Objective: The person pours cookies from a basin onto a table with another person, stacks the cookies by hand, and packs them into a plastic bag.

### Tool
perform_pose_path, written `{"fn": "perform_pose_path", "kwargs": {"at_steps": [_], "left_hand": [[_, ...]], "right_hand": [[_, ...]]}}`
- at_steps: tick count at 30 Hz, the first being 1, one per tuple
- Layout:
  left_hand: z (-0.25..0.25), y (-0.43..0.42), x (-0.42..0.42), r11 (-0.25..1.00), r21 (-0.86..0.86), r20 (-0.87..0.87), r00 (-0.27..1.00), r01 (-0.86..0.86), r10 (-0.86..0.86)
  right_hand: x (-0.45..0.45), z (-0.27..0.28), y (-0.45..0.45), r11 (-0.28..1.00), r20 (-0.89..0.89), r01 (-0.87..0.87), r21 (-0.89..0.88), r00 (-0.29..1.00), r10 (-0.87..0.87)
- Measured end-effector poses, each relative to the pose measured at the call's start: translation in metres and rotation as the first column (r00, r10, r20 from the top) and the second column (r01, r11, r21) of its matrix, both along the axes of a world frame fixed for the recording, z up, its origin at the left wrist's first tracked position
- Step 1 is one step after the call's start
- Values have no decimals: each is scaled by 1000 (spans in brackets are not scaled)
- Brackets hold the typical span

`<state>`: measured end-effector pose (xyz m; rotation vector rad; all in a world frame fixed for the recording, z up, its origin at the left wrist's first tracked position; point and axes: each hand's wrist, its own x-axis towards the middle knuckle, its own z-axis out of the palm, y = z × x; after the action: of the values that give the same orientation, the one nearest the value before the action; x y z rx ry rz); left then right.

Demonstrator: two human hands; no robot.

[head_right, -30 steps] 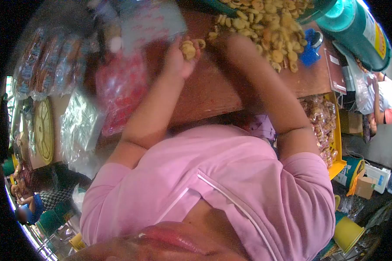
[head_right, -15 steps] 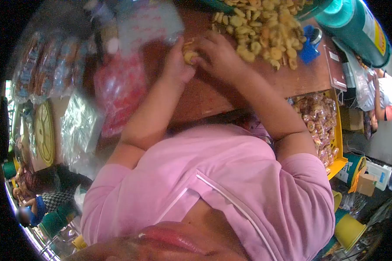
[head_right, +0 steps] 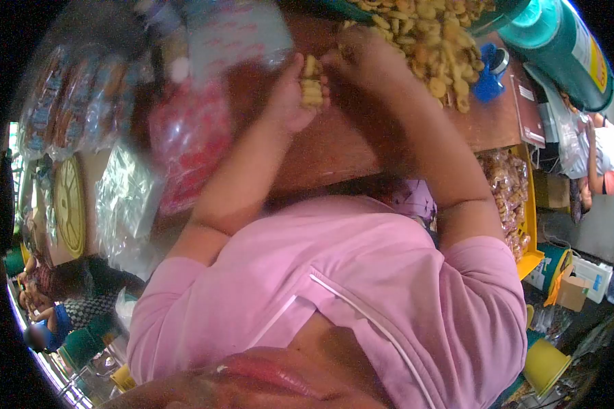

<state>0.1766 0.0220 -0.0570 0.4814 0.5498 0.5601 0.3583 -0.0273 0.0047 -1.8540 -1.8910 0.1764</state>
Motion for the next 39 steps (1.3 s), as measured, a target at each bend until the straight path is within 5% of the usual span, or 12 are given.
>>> {"fn": "perform_pose_path", "kwargs": {"at_steps": [2,5,12,15,18,21,24,31,34,37,39], "left_hand": [[2,-1,3,999,10,-32,999,-34,34],[5,-1,4,997,63,-30,999,-37,39],[8,-2,2,986,165,-23,1000,-4,8],[10,-5,5,984,178,-62,997,-32,44],[4,-3,4,991,136,89,996,1,-13],[-1,-4,5,999,30,62,998,-32,31],[-2,-2,4,997,66,168,984,40,-50],[17,-13,6,965,257,-176,984,50,-4],[22,-18,6,943,325,-223,975,77,-3],[21,-20,7,938,340,-217,976,64,12],[17,-15,6,943,329,-130,991,55,-13]], "right_hand": [[22,8,12,973,192,210,94,955,-225],[52,-14,27,944,443,328,24,843,-304],[56,-3,28,952,245,300,-53,929,-279],[43,2,11,981,-274,184,56,948,-162],[44,-10,1,991,-689,-80,-109,725,-17],[-2,2,-21,990,-732,-130,-62,680,43],[-11,12,-24,978,-492,-178,-109,865,103],[-30,29,-38,995,-359,90,-33,928,-96],[-27,24,-35,1000,-100,3,-5,995,-4],[-33,34,-42,990,-272,7,-142,961,-46],[-22,20,-39,991,-466,-136,-9,877,116]]}}
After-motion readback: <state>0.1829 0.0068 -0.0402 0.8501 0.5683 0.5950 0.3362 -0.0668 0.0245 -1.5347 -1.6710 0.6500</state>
